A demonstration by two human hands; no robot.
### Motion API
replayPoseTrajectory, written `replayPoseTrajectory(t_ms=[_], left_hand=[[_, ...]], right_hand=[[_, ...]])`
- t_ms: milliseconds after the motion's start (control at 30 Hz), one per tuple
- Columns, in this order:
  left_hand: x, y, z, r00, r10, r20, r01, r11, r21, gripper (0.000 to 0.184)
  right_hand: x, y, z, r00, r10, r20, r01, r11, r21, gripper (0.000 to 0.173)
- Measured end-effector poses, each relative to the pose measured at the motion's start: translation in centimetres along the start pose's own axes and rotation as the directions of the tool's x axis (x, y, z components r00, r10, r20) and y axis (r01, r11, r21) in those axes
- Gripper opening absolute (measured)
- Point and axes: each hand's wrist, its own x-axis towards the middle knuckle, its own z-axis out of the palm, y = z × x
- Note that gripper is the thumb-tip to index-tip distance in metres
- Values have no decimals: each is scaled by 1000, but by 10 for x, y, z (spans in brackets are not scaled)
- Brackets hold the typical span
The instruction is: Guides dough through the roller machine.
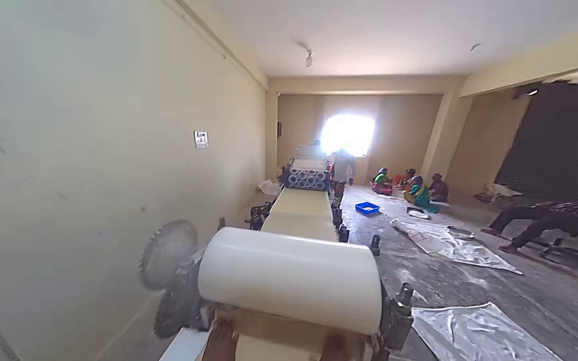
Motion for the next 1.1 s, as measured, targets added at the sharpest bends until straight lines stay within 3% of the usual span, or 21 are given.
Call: replayPoseTrajectory(t_ms=[200,367,533,733,867,1100], left_hand=[[21,5,-13,988,-38,150,32,998,48,56],[26,4,-15,988,-5,152,-7,997,76,56],[27,7,-16,996,54,74,-58,997,51,52],[9,12,-34,995,-37,-91,4,940,-341,40],[5,18,-14,986,82,-147,-124,946,-301,48],[22,16,2,979,111,-169,-153,953,-261,51]], right_hand=[[3,0,10,999,-19,25,22,991,-129,96],[5,-4,17,1000,25,2,-25,992,-123,93],[9,-5,12,999,43,-11,-44,994,-102,97],[18,-17,8,993,118,-24,-119,992,-35,104],[20,-13,9,993,112,-18,-113,993,-35,104],[24,-12,15,995,95,-6,-95,993,-72,104]])
